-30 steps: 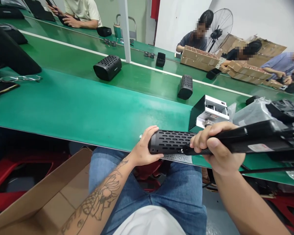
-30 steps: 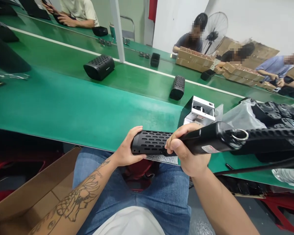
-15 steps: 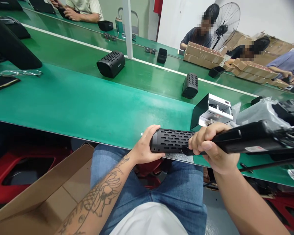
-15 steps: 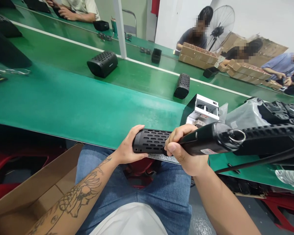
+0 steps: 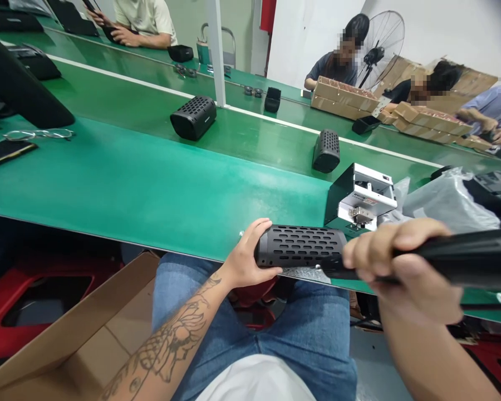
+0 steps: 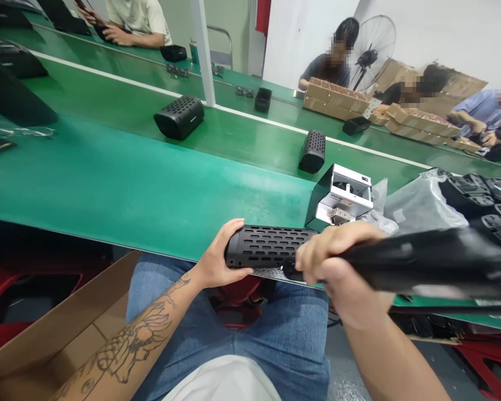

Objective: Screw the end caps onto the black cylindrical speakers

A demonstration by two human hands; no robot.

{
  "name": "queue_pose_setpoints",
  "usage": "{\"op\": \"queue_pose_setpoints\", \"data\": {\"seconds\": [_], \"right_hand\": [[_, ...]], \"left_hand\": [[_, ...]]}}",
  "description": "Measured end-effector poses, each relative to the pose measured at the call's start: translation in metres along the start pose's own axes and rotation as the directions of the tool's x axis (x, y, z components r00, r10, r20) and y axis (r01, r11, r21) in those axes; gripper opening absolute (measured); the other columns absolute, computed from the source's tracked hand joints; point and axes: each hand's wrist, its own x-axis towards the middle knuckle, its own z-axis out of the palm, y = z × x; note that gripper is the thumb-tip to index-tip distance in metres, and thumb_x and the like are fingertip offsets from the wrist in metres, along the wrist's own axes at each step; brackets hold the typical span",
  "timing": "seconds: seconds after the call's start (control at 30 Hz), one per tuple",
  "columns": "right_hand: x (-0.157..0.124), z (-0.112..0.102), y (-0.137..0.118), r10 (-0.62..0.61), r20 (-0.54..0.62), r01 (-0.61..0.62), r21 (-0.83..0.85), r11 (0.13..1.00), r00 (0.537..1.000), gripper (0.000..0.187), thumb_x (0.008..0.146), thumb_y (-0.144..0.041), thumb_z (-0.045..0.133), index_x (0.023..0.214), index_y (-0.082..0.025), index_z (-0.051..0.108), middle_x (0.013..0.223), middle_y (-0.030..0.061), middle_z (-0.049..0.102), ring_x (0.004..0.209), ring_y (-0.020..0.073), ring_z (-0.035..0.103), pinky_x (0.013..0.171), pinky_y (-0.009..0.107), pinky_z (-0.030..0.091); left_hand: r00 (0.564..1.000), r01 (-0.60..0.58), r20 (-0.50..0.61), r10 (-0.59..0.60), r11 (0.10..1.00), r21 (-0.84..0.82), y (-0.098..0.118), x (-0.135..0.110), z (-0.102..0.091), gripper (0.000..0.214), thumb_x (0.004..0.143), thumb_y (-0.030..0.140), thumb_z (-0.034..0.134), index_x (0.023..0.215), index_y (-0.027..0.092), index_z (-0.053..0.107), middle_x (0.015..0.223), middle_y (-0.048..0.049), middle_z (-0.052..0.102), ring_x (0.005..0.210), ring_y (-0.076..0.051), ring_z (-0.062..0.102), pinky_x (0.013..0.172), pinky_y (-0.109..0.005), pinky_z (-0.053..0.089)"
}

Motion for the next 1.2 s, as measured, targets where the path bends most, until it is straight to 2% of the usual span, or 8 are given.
{"op": "queue_pose_setpoints", "data": {"seconds": [0.07, 0.2, 0.37, 0.53, 0.77, 0.93, 1.07, 1.2], "right_hand": [[0.015, -0.019, -0.002, -0.114, -0.2, 0.097, -0.089, 0.991, 0.973, 0.021, 0.084, -0.029, 0.098, 0.091, -0.026, 0.078, 0.056, -0.0064, 0.064, 0.036, 0.0174, 0.056, 0.043, 0.036, 0.061], [0.047, -0.071, 0.021, -0.376, -0.475, 0.144, -0.455, 0.879, 0.796, 0.016, 0.081, -0.02, 0.089, 0.082, -0.022, 0.073, 0.06, -0.0037, 0.067, 0.047, 0.0188, 0.064, 0.054, 0.034, 0.06], [0.053, -0.116, 0.056, -0.364, -0.466, 0.059, -0.549, 0.834, 0.807, 0.028, 0.089, -0.035, 0.096, 0.079, -0.023, 0.072, 0.061, -0.0008, 0.07, 0.051, 0.022, 0.067, 0.063, 0.039, 0.06], [0.044, -0.12, 0.062, -0.332, -0.474, 0.032, -0.536, 0.843, 0.815, 0.034, 0.087, -0.044, 0.099, 0.081, -0.024, 0.072, 0.059, -0.0014, 0.068, 0.049, 0.0238, 0.066, 0.06, 0.041, 0.06], [0.038, -0.068, 0.008, -0.341, -0.515, 0.094, -0.445, 0.89, 0.786, 0.022, 0.081, -0.029, 0.097, 0.081, -0.023, 0.075, 0.061, -0.0013, 0.067, 0.047, 0.0197, 0.062, 0.053, 0.037, 0.059], [0.006, 0.003, -0.027, -0.135, -0.204, 0.115, -0.104, 0.988, 0.97, 0.03, 0.087, -0.049, 0.106, 0.097, -0.03, 0.085, 0.063, -0.0029, 0.069, 0.043, 0.0229, 0.06, 0.047, 0.045, 0.062], [-0.008, 0.053, -0.012, 0.023, 0.002, -0.023, 0.075, 0.997, 1.0, 0.025, 0.098, -0.045, 0.1, 0.103, -0.029, 0.083, 0.065, -0.003, 0.07, 0.045, 0.0192, 0.065, 0.054, 0.041, 0.065], [-0.003, 0.072, 0.018, 0.022, 0.055, -0.026, 0.063, 0.998, 0.998, 0.025, 0.099, -0.043, 0.099, 0.104, -0.029, 0.079, 0.068, -0.0034, 0.072, 0.048, 0.0195, 0.068, 0.055, 0.039, 0.065]], "left_hand": [[0.999, -0.03, -0.014, 0.03, 0.999, 0.011, 0.0, -0.001, 0.002, 0.118, 0.087, 0.043, 0.101, 0.184, 0.031, 0.035, 0.181, -0.022, 0.049, 0.17, -0.048, 0.053, 0.141, -0.071, 0.049], [0.998, -0.059, -0.017, 0.06, 0.998, 0.036, 0.0, -0.001, 0.005, 0.118, 0.087, 0.045, 0.1, 0.184, 0.03, 0.034, 0.178, -0.0246, 0.049, 0.168, -0.049, 0.054, 0.137, -0.072, 0.052], [0.999, -0.043, -0.004, 0.044, 0.998, 0.041, -0.001, -0.002, 0.004, 0.118, 0.087, 0.047, 0.1, 0.184, 0.031, 0.034, 0.176, -0.0248, 0.05, 0.166, -0.05, 0.057, 0.134, -0.074, 0.055], [0.999, -0.041, -0.004, 0.041, 0.999, 0.035, 0.0, -0.001, 0.003, 0.117, 0.088, 0.048, 0.1, 0.183, 0.031, 0.034, 0.176, -0.0241, 0.05, 0.166, -0.05, 0.056, 0.134, -0.074, 0.055], [0.999, -0.047, 0.018, 0.047, 0.998, 0.031, 0.001, 0.001, 0.002, 0.117, 0.088, 0.048, 0.1, 0.183, 0.03, 0.033, 0.176, -0.0242, 0.048, 0.167, -0.05, 0.054, 0.136, -0.073, 0.053], [0.999, -0.045, 0.026, 0.044, 0.999, 0.014, 0.001, 0.002, 0.002, 0.121, 0.085, 0.048, 0.102, 0.182, 0.03, 0.032, 0.176, -0.0235, 0.048, 0.168, -0.049, 0.053, 0.139, -0.073, 0.05], [0.999, -0.049, 0.018, 0.049, 0.999, -0.005, 0.003, 0.003, 0.003, 0.119, 0.086, 0.047, 0.102, 0.181, 0.03, 0.033, 0.176, -0.0229, 0.047, 0.166, -0.047, 0.056, 0.138, -0.07, 0.052], [0.999, -0.047, 0.001, 0.047, 0.999, -0.007, 0.003, 0.003, 0.006, 0.12, 0.085, 0.051, 0.103, 0.18, 0.029, 0.034, 0.175, -0.0225, 0.048, 0.167, -0.047, 0.055, 0.138, -0.068, 0.052]]}}
